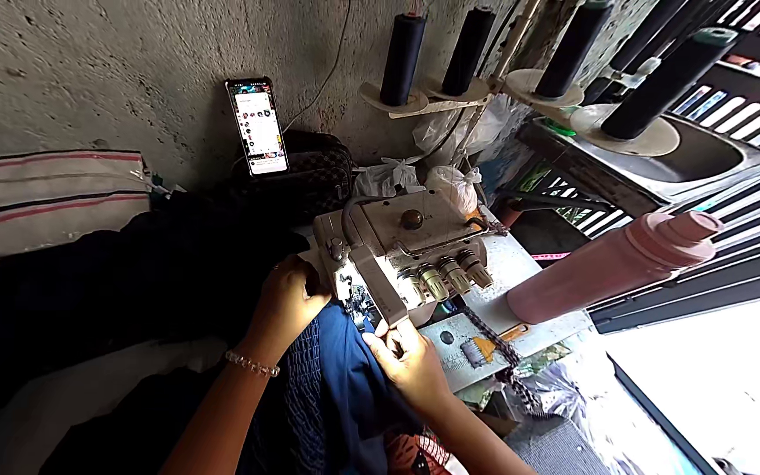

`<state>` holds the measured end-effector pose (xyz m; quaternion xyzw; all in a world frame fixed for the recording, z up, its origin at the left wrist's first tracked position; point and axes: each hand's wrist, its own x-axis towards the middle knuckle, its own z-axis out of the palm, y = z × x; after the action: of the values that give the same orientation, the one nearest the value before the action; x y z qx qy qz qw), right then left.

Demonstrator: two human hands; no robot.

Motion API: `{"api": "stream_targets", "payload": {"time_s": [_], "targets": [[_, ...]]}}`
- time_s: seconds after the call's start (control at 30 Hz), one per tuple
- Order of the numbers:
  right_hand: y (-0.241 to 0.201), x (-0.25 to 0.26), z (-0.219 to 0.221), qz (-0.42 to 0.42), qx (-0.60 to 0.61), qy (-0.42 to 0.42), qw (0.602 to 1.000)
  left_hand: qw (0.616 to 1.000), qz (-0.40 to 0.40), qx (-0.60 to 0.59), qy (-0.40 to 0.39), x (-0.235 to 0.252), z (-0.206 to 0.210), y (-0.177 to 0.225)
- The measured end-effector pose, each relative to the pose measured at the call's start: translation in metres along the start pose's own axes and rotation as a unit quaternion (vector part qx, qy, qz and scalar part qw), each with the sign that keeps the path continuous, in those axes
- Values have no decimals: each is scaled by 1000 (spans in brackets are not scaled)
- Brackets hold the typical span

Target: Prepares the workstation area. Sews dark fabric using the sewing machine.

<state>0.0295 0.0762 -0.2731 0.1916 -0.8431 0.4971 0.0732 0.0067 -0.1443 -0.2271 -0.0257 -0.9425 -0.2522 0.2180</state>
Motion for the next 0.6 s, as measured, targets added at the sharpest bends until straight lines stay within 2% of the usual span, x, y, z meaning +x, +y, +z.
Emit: {"api": "stream_targets", "payload": {"time_s": [0.13,0.2,0.27,0.37,0.47,0.6], "targets": [[2,1,-1,-110,-71,32,991,993,37,103,41,-43,-13,35],[4,4,0,-170,-76,21,982,987,68,131,69,-69,-1,56],[6,8,1,-204,-59,-3,977,987,73,108,92,-85,16,62],[10,15,1,-251,-45,-3,967,995,37,16,87,-91,25,63],[14,16,-7,-242,-62,-1,968,996,13,-57,73,-90,25,64],[22,12,-9,-137,-19,0,990,991,6,-95,95,-105,24,51]]}}
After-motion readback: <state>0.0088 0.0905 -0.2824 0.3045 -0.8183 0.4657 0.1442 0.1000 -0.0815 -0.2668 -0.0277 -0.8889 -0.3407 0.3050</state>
